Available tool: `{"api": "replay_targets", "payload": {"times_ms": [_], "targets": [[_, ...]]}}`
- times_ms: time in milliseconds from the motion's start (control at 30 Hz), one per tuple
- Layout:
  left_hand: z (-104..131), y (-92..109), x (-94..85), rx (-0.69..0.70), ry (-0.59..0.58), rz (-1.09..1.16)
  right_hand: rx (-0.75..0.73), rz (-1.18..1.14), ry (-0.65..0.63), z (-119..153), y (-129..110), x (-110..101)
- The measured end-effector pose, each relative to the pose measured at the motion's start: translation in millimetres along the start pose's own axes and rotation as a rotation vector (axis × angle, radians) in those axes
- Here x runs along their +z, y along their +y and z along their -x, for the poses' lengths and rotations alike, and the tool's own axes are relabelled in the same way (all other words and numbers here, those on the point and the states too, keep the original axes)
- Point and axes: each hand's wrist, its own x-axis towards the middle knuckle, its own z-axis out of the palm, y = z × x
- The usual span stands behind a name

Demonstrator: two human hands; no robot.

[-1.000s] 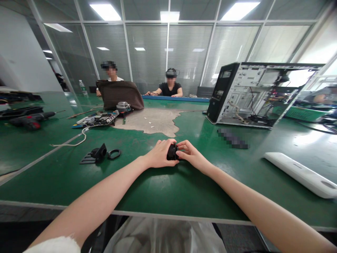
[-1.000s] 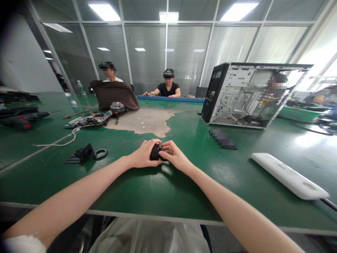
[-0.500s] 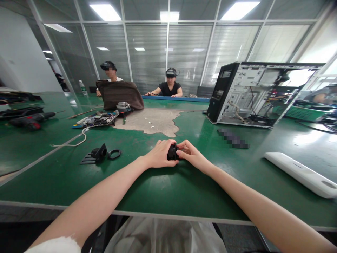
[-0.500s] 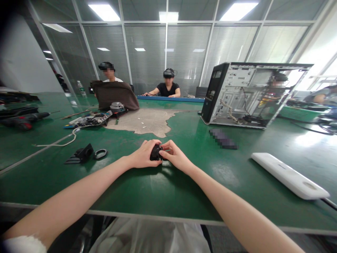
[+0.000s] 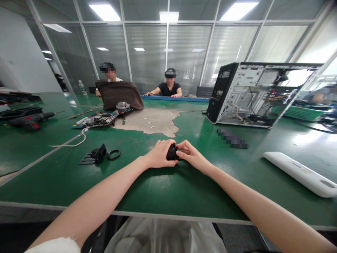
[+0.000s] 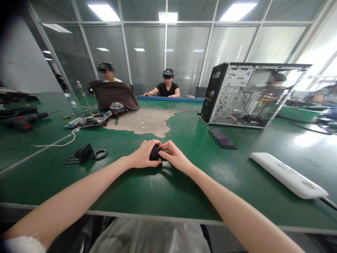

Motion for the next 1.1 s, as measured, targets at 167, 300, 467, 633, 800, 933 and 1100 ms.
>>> {"api": "replay_targets", "payload": {"times_ms": [167,300,467,633,800,933,1100], "targets": [[0,0,-0.6,-0.014,-0.007,0.009,0.064,0.019,0.019,-2,3,-2],[0,0,-0.1,-0.008,-0.005,0.014,-0.006,-0.06,-0.058,1,-2,-2],[0,1,-0.5,-0.021,-0.011,0.018,0.034,-0.056,-0.018,4,-8,0],[-1,1,-1.0,-0.021,-0.011,0.02,0.022,-0.039,0.014,0,-1,1],[0,0,-0.7,-0.009,-0.01,0.019,0.042,0.058,0.026,-1,2,1],[0,0,-1.0,-0.005,-0.009,0.005,-0.007,0.019,-0.032,1,-1,0],[0,0,-0.8,-0.008,-0.008,0.004,0.002,-0.011,-0.024,3,-5,1]]}}
